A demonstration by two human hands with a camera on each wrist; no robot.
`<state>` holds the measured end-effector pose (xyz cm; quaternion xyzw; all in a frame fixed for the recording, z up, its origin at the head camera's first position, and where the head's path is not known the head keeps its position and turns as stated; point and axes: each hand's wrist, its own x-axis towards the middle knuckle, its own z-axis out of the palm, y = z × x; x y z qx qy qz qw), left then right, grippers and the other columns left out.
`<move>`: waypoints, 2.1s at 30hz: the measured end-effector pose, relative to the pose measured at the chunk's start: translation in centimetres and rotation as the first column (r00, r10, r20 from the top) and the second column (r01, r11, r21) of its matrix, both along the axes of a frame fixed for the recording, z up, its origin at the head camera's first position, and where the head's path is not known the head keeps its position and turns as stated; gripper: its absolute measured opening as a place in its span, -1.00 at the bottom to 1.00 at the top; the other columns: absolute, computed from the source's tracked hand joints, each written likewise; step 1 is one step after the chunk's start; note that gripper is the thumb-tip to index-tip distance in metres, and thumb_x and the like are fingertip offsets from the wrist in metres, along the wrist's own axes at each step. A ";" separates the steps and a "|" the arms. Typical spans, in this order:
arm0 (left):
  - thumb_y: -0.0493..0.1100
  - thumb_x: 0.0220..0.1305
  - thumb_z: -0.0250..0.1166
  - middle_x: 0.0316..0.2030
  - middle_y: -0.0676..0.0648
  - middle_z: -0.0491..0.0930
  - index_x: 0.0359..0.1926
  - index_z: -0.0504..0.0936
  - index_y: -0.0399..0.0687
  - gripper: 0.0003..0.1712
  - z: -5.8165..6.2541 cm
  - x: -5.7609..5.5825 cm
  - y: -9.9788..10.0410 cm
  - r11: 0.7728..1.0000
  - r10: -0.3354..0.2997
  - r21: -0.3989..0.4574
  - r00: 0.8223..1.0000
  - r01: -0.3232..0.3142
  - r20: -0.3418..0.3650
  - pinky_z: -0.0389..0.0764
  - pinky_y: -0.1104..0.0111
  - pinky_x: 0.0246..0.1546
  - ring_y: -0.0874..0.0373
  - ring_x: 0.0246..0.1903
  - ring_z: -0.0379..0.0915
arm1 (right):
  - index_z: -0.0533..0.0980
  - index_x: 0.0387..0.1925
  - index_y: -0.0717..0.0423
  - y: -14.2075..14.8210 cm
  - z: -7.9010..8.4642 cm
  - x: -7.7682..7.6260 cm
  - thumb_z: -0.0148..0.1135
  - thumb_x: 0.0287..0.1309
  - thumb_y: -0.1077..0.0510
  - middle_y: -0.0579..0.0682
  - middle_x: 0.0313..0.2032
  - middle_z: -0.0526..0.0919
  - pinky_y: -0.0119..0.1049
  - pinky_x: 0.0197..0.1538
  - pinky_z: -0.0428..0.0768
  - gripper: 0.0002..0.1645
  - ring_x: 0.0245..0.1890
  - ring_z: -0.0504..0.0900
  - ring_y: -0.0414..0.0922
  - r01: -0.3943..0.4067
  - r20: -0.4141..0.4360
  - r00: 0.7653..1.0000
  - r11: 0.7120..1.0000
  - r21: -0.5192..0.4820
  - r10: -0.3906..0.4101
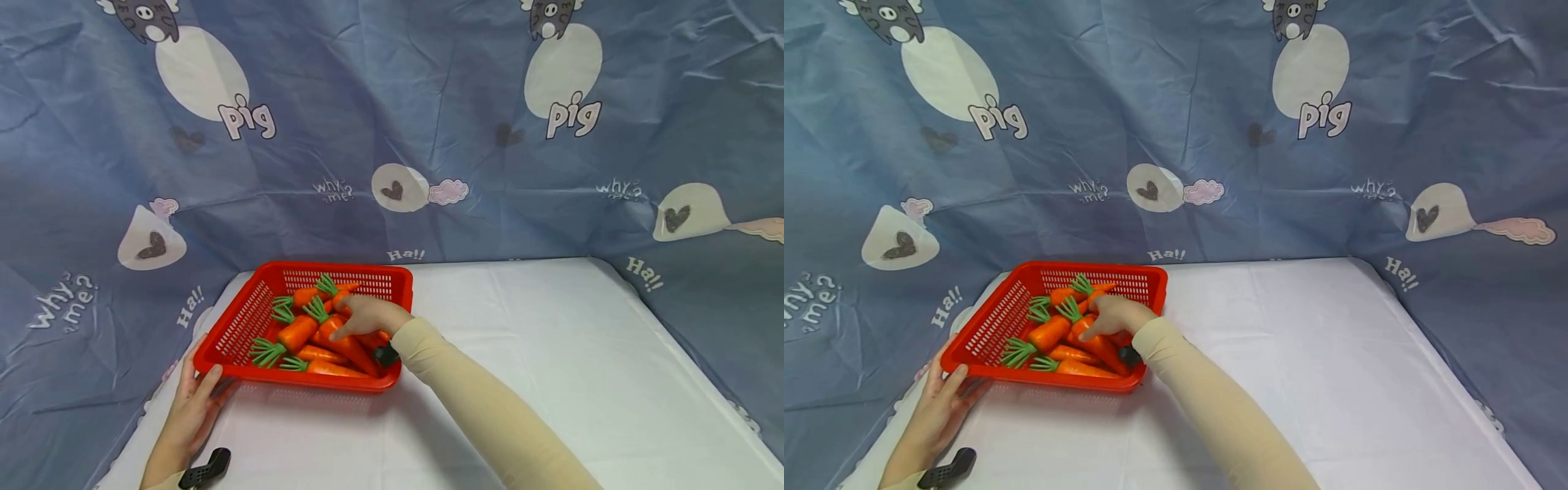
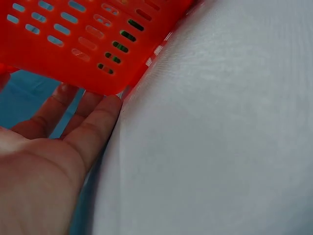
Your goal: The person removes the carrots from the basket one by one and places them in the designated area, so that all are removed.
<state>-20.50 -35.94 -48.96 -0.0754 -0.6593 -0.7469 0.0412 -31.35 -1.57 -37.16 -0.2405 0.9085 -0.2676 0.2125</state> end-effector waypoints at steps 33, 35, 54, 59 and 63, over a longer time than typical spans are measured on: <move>-0.21 0.73 -0.03 0.41 0.22 0.26 0.73 -0.11 0.35 -0.23 0.0 0.0 0.0 1.000 0.015 -0.006 1.000 -0.015 -0.005 0.75 0.43 0.04 0.43 0.20 0.58 | 0.55 0.18 0.10 -2.0 -0.9 -0.1 0.62 0.18 0.15 0.00 0.07 0.59 -0.35 -0.22 0.77 -0.42 -0.34 0.61 -0.16 0.133 0.085 0.988 0.991 -0.027 -0.130; -0.21 0.73 -0.04 0.41 0.21 0.26 0.72 -0.11 0.34 -0.24 0.0 0.0 0.0 1.000 0.009 -0.001 1.000 -0.009 -0.009 0.75 0.43 0.04 0.43 0.20 0.57 | 0.54 0.19 0.10 -2.1 -1.0 -0.2 0.62 0.19 0.14 0.01 0.09 0.59 -0.34 -0.23 0.77 -0.41 -0.35 0.62 -0.15 0.125 0.081 0.989 0.992 -0.025 -0.123; -0.20 0.73 -0.04 0.39 0.20 0.25 0.71 -0.09 0.37 -0.25 0.1 0.1 0.0 1.000 0.019 -0.011 1.000 -0.019 0.001 0.76 0.45 0.02 0.45 0.19 0.56 | 0.48 0.13 0.05 -1.1 -0.7 -0.4 0.59 0.23 0.11 -0.02 0.04 0.55 -0.40 -0.22 0.67 -0.45 -0.24 0.58 -0.14 0.088 0.055 0.995 0.993 -0.083 -0.084; -0.19 0.73 -0.04 0.37 0.19 0.25 0.69 -0.08 0.39 -0.27 0.0 0.0 0.0 1.000 0.022 -0.005 1.000 -0.021 0.020 0.76 0.45 0.02 0.45 0.17 0.57 | 0.49 0.18 0.04 -0.8 -0.5 -0.5 0.58 0.24 0.06 0.00 0.07 0.57 -0.39 -0.12 0.60 -0.42 -0.15 0.55 -0.14 0.065 0.014 0.998 0.995 -0.077 -0.064; -0.19 0.73 -0.03 0.37 0.19 0.26 0.69 -0.07 0.40 -0.27 0.0 0.0 0.0 1.000 0.026 0.000 0.999 -0.026 0.031 0.76 0.45 0.01 0.44 0.17 0.58 | 0.48 0.22 0.07 -0.7 -0.3 -0.5 0.58 0.24 0.09 0.04 0.12 0.58 -0.38 -0.13 0.65 -0.39 -0.20 0.58 -0.14 0.072 0.030 0.997 0.992 -0.108 -0.069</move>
